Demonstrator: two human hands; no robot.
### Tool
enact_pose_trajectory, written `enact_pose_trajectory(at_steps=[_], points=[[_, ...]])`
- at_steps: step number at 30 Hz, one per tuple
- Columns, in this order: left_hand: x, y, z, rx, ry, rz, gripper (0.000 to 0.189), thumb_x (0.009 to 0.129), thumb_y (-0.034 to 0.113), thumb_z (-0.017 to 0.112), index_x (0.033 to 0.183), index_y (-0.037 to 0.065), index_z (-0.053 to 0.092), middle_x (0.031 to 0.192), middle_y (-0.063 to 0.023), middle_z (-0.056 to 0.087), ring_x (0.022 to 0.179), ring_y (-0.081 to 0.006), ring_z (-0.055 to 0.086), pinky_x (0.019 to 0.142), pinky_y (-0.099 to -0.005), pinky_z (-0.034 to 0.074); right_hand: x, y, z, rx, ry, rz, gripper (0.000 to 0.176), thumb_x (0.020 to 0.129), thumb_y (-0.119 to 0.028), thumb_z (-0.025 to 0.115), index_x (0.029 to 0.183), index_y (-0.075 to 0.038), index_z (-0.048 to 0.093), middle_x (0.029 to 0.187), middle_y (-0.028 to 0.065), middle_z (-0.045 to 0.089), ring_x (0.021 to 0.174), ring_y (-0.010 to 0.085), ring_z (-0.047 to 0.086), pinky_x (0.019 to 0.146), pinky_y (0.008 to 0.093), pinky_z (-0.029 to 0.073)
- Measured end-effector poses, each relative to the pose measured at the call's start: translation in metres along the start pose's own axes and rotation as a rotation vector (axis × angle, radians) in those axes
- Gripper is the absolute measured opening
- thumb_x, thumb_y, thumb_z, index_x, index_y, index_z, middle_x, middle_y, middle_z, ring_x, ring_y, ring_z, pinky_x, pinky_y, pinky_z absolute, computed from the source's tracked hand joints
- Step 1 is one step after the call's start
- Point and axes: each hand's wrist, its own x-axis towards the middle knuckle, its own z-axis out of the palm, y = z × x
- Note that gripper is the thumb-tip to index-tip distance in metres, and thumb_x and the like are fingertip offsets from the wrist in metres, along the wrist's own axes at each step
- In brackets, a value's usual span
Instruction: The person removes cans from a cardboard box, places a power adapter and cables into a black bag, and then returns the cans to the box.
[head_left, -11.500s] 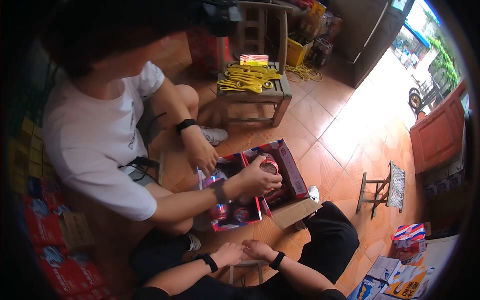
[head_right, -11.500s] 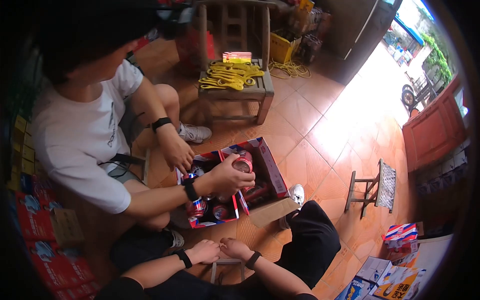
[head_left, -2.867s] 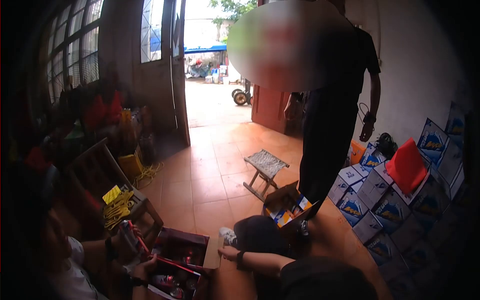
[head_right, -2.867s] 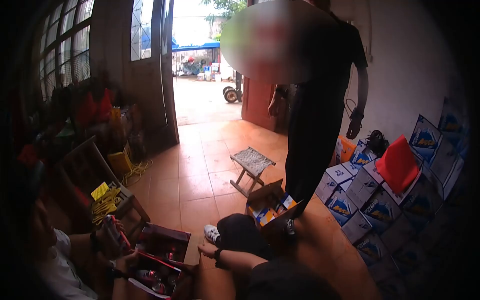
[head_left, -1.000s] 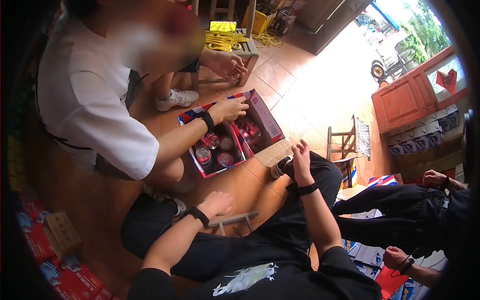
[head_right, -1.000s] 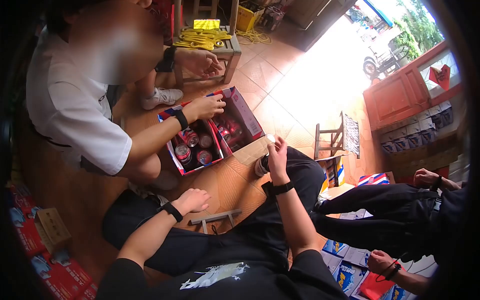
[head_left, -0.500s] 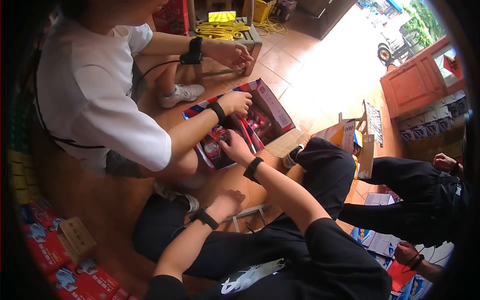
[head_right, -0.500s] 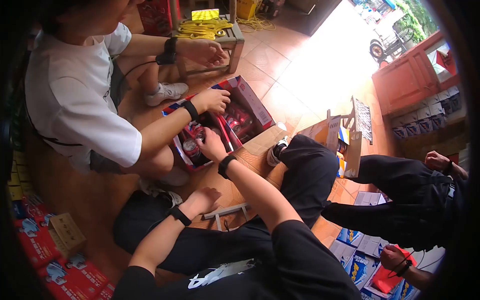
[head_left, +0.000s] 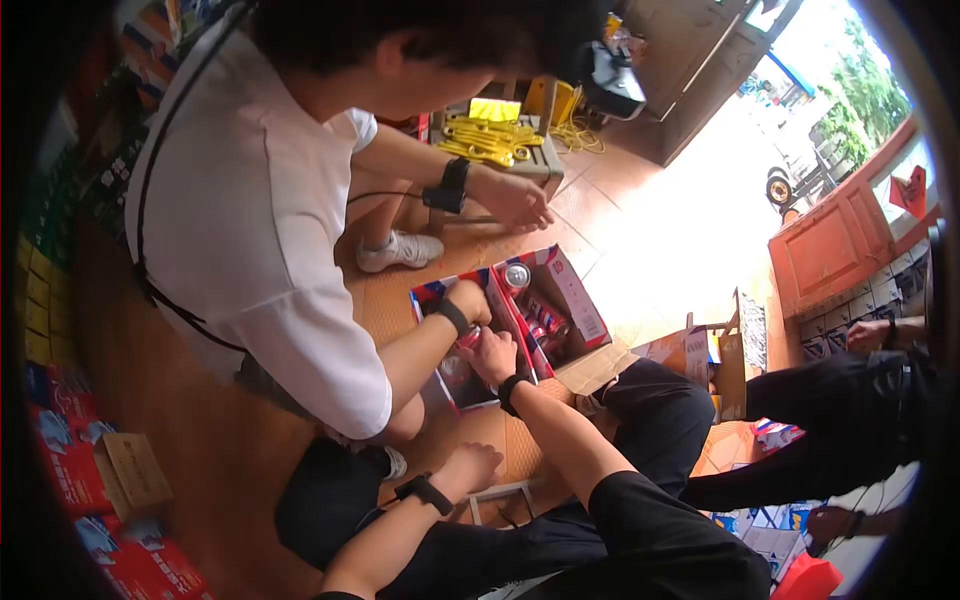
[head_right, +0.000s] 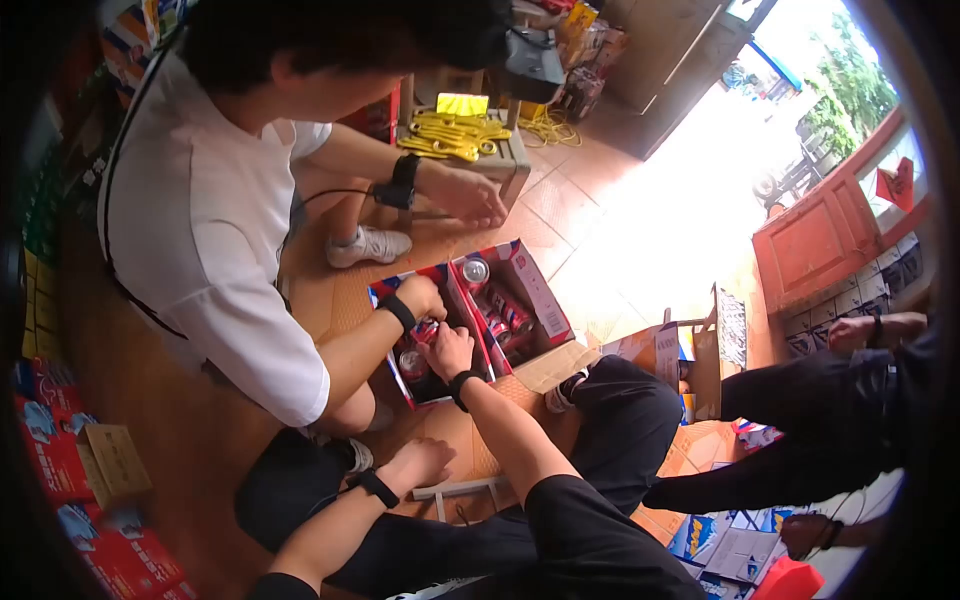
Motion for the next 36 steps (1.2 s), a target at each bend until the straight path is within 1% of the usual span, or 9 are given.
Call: enact_pose_trajectory(at_steps=[5, 6, 12, 15, 17, 21, 27, 30, 36], points=[[-0.002, 0.004, -0.012, -0.111, 0.050, -0.002, 0.027, 0.082, 0.026, 0.057, 0.100, 0.006, 0.062, 0.098, -0.0143, 0.064, 0.093, -0.0313, 0.062, 0.080, -0.0439, 0.051, -0.017, 0.007, -0.017, 0.400, 0.000, -0.042, 0.051, 0.075, -0.034, 0.071, 0.112, -0.002, 0.055, 0.105, 0.0196, 0.062, 0.103, 0.0390, 0.055, 0.089, 0.0426, 0.045], [-0.001, 0.002, -0.008, -0.130, 0.072, -0.012, 0.029, 0.083, 0.027, 0.058, 0.104, 0.006, 0.060, 0.101, -0.0153, 0.063, 0.096, -0.0314, 0.061, 0.080, -0.0447, 0.051, -0.023, 0.007, -0.023, 0.403, -0.007, -0.030, 0.054, 0.077, -0.032, 0.070, 0.119, -0.003, 0.053, 0.110, 0.0194, 0.060, 0.110, 0.0364, 0.054, 0.091, 0.0411, 0.046], [0.005, 0.002, 0.000, -0.087, -0.026, -0.045, 0.035, 0.084, 0.029, 0.056, 0.111, 0.007, 0.060, 0.105, -0.0139, 0.063, 0.097, -0.0321, 0.061, 0.083, -0.0434, 0.050, -0.067, 0.011, -0.077, 0.450, 0.173, -0.191, 0.063, 0.072, -0.020, 0.073, 0.126, -0.003, 0.047, 0.115, 0.0191, 0.055, 0.105, 0.0377, 0.055, 0.090, 0.0427, 0.046], [0.014, -0.010, 0.030, -0.019, 0.035, 0.022, 0.029, 0.085, 0.030, 0.056, 0.103, 0.007, 0.060, 0.101, -0.0132, 0.063, 0.094, -0.0323, 0.062, 0.081, -0.0432, 0.051, -0.081, 0.022, -0.095, 0.514, 0.190, -0.201, 0.063, 0.068, -0.015, 0.074, 0.125, -0.002, 0.049, 0.115, 0.0206, 0.053, 0.105, 0.0387, 0.052, 0.090, 0.0432, 0.044], [0.011, 0.000, 0.007, -0.002, 0.019, 0.067, 0.026, 0.084, 0.031, 0.058, 0.097, 0.008, 0.060, 0.098, -0.0127, 0.063, 0.091, -0.0324, 0.062, 0.079, -0.0435, 0.051, -0.093, 0.010, -0.132, 0.413, 0.305, -0.189, 0.062, 0.068, -0.014, 0.074, 0.124, -0.002, 0.050, 0.116, 0.0189, 0.054, 0.107, 0.0382, 0.051, 0.091, 0.0428, 0.043], [0.013, 0.002, 0.004, 0.007, -0.062, 0.022, 0.031, 0.084, 0.032, 0.059, 0.103, 0.007, 0.060, 0.106, -0.0130, 0.062, 0.101, -0.0306, 0.060, 0.085, -0.0431, 0.048, -0.090, 0.034, -0.159, 0.363, 0.395, -0.219, 0.060, 0.067, -0.014, 0.075, 0.121, -0.003, 0.053, 0.117, 0.0182, 0.055, 0.107, 0.0378, 0.052, 0.093, 0.0428, 0.042], [0.007, -0.001, 0.006, -0.056, 0.086, 0.085, 0.030, 0.082, 0.031, 0.059, 0.100, 0.006, 0.061, 0.096, -0.0133, 0.064, 0.095, -0.0300, 0.062, 0.079, -0.0437, 0.049, -0.099, 0.063, -0.194, 0.302, 0.390, -0.157, 0.050, 0.069, -0.012, 0.072, 0.116, -0.004, 0.056, 0.111, 0.0171, 0.059, 0.102, 0.0344, 0.057, 0.089, 0.0403, 0.046], [0.006, 0.001, 0.008, -0.056, 0.104, 0.074, 0.029, 0.081, 0.030, 0.060, 0.100, 0.007, 0.062, 0.096, -0.0128, 0.064, 0.093, -0.0300, 0.062, 0.079, -0.0437, 0.050, -0.106, 0.074, -0.202, 0.310, 0.412, -0.019, 0.051, 0.071, -0.013, 0.073, 0.118, -0.005, 0.055, 0.113, 0.0161, 0.059, 0.102, 0.0325, 0.057, 0.089, 0.0391, 0.046], [0.009, 0.006, 0.004, -0.012, 0.003, 0.053, 0.035, 0.081, 0.029, 0.059, 0.107, 0.006, 0.061, 0.101, -0.0129, 0.064, 0.097, -0.0294, 0.061, 0.082, -0.0427, 0.050, -0.086, 0.112, -0.170, 0.162, 0.340, -0.093, 0.051, 0.070, -0.015, 0.075, 0.116, -0.004, 0.056, 0.112, 0.0160, 0.060, 0.104, 0.0333, 0.057, 0.089, 0.0394, 0.045]])
